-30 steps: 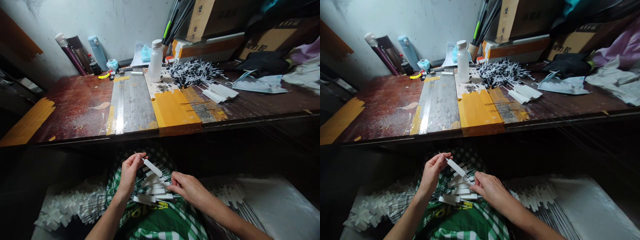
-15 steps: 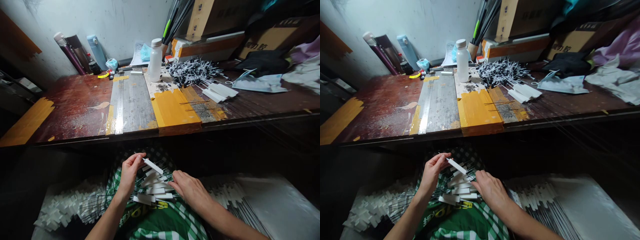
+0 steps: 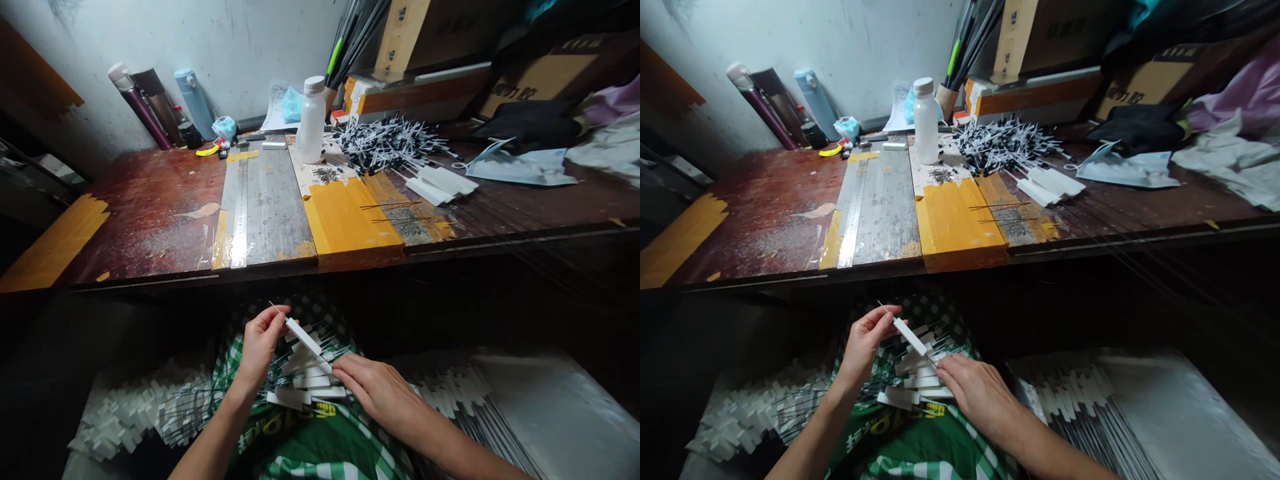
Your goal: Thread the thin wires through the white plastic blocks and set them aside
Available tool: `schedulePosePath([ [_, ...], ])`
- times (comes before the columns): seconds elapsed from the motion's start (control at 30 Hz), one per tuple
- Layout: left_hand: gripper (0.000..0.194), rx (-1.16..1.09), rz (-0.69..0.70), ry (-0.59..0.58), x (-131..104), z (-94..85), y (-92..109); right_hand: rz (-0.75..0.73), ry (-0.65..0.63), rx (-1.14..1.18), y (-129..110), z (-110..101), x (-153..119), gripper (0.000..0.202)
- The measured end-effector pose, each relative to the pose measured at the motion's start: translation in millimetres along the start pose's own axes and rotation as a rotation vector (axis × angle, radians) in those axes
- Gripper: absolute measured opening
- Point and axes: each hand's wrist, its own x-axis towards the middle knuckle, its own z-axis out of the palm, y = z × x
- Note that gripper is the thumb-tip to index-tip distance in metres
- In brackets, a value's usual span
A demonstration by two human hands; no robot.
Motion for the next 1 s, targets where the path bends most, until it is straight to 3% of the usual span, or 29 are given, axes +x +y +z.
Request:
schedulePosePath([
  [0.4,0.035,-0.11,0.007,0.07,4.2,-6.6,0.2,0.052,-0.024,0.058,9.0,2.3,0.4,0.027],
  [0.8,0.039,-0.081,0.004,0.057,1.7,-4.5,1.0,0.156,-0.027,0.06,6.8,0.7,5.1,0.016],
  [1.0,0.034,-0.093,0.024,0.041,1.1,-7.2,2.3,0.007,-0.031,0.123,14.3,-1.2,5.3,0.026],
])
